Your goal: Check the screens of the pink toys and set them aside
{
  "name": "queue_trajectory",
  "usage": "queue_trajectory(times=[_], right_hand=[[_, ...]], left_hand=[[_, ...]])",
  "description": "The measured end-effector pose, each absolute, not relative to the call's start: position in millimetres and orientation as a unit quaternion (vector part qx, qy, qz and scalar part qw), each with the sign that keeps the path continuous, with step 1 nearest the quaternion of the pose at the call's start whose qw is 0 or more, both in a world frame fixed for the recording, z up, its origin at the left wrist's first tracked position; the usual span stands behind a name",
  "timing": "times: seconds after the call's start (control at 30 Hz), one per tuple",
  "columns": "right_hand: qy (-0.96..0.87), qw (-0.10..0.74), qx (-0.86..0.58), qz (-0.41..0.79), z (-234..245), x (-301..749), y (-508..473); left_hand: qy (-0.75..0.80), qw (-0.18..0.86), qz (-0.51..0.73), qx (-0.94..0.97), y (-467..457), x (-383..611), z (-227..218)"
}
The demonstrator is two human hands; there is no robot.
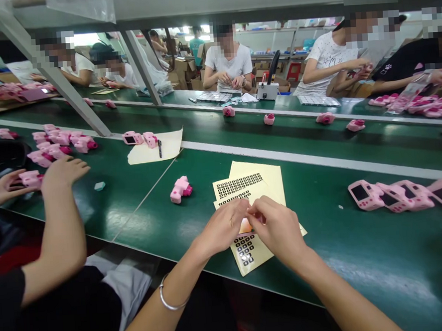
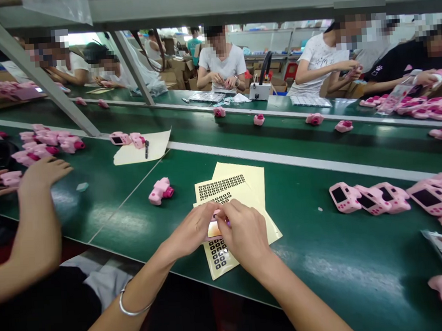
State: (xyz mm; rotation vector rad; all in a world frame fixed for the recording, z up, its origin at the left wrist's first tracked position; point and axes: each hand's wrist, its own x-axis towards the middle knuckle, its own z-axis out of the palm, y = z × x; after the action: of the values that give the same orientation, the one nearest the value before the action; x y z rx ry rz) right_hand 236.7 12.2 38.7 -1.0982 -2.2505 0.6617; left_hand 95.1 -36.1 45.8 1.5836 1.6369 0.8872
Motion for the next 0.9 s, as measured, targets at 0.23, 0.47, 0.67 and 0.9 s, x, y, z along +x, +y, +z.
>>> queue_trajectory(times=[0.23,0.47,0.67,0.9], right_hand=[[-0.637,0.243,-0.343,0.646,39,252,28],[-0.639,0.321,-0.325,0.619,34,258,22],[-0.626,0.361,-0.352,0.595,22,255,16],[-0.594,0.364,-0.360,0.621,23,257,13]], left_hand=[[0.574,0.399,0.348,0.625,-46,79,57],[0.528,0.524,0.473,0.472,-43,82,46],[0.542,0.544,0.500,0.400,-38,87,43],[0.542,0.562,0.494,0.383,-38,88,47]])
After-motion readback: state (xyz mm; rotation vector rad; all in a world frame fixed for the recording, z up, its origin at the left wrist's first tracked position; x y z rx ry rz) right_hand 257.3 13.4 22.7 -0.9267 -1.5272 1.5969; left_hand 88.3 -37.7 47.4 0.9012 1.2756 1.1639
